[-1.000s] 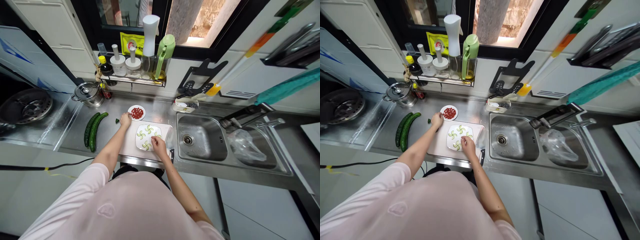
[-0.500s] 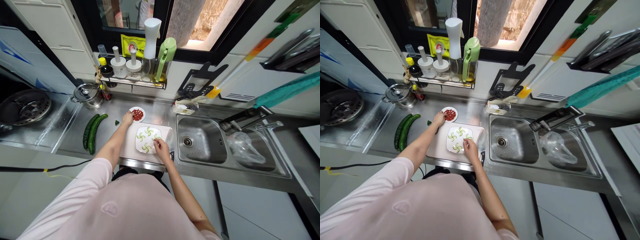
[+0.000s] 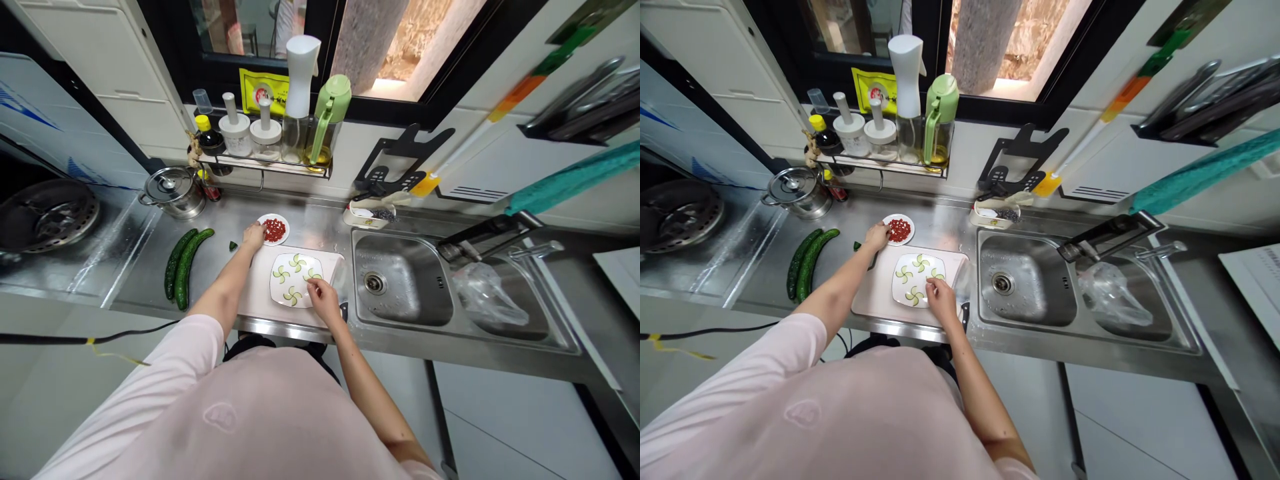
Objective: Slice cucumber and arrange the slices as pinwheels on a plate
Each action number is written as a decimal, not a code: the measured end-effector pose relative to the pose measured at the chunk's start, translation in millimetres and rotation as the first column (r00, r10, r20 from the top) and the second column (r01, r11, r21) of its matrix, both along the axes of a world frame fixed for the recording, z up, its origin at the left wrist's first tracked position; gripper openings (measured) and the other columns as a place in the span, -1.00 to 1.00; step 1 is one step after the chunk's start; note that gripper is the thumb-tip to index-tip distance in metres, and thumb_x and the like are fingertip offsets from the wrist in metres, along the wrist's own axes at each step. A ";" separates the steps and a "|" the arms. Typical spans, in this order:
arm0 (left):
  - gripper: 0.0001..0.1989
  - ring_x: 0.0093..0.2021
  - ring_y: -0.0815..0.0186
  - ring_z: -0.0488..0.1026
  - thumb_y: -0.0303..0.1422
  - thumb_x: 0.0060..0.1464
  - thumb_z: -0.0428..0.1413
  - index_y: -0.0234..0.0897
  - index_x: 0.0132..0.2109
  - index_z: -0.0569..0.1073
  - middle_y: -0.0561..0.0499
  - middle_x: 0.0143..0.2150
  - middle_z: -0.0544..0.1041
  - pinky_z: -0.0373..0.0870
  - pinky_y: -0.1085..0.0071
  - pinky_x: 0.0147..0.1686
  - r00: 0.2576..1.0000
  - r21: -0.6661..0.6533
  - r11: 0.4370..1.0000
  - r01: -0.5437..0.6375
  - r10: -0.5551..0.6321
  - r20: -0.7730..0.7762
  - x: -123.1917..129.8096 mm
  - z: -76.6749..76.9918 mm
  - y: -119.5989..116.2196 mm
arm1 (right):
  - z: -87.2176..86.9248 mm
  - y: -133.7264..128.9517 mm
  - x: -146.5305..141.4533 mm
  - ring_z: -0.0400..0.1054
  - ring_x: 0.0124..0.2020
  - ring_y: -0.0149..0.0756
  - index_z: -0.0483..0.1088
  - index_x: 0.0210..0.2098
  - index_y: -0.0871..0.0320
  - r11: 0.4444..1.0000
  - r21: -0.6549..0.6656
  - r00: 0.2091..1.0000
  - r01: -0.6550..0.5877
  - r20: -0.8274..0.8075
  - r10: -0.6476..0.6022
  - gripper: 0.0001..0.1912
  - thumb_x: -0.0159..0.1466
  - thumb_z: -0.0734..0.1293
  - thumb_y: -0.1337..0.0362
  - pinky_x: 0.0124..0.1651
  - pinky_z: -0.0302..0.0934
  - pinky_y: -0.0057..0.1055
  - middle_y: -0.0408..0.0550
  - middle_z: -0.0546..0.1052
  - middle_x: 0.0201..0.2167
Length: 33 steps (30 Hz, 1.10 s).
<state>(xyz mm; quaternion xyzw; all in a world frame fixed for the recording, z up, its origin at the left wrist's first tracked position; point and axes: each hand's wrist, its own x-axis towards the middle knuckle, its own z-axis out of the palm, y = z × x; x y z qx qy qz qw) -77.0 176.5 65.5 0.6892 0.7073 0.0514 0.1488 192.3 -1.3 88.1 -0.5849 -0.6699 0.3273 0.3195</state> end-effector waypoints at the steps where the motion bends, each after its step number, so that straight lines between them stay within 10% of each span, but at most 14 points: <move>1: -0.75 -0.09 0.16 0.36 -0.41 0.08 -0.01 -0.20 -0.13 0.49 -0.15 -0.09 0.38 0.27 0.32 -0.11 1.000 0.001 1.000 0.006 -0.006 0.002 -0.1 -0.1 -0.3 | 0.1 0.3 -0.9 0.27 -0.47 -0.37 0.44 -0.19 0.16 1.000 -0.001 1.000 0.000 0.001 0.000 -0.72 0.25 0.17 0.19 -0.30 0.17 -0.42 -0.08 0.47 -0.39; 24: -0.85 -0.22 0.26 0.42 -0.39 0.03 0.03 -0.24 -0.28 0.49 -0.12 -0.19 0.48 0.29 0.40 -0.19 0.977 0.054 0.987 -0.152 0.142 0.162 -2.5 -5.5 0.5 | -0.3 5.0 0.7 0.29 -0.46 -0.36 0.44 -0.20 0.14 1.000 0.002 1.000 -0.015 0.014 0.015 -0.72 0.25 0.17 0.20 -0.30 0.19 -0.42 -0.07 0.49 -0.37; 33: -0.92 -0.44 0.42 0.38 -0.42 -0.10 0.09 -0.31 -0.37 0.43 0.05 -0.45 0.49 0.31 0.51 -0.35 0.759 0.041 0.916 -0.400 0.306 0.574 -7.0 -30.3 5.9 | -1.1 7.1 -4.9 0.32 -0.42 -0.34 0.45 -0.19 0.13 0.999 -0.015 0.999 -0.032 -0.002 0.032 -0.71 0.25 0.16 0.20 -0.28 0.20 -0.41 -0.06 0.50 -0.34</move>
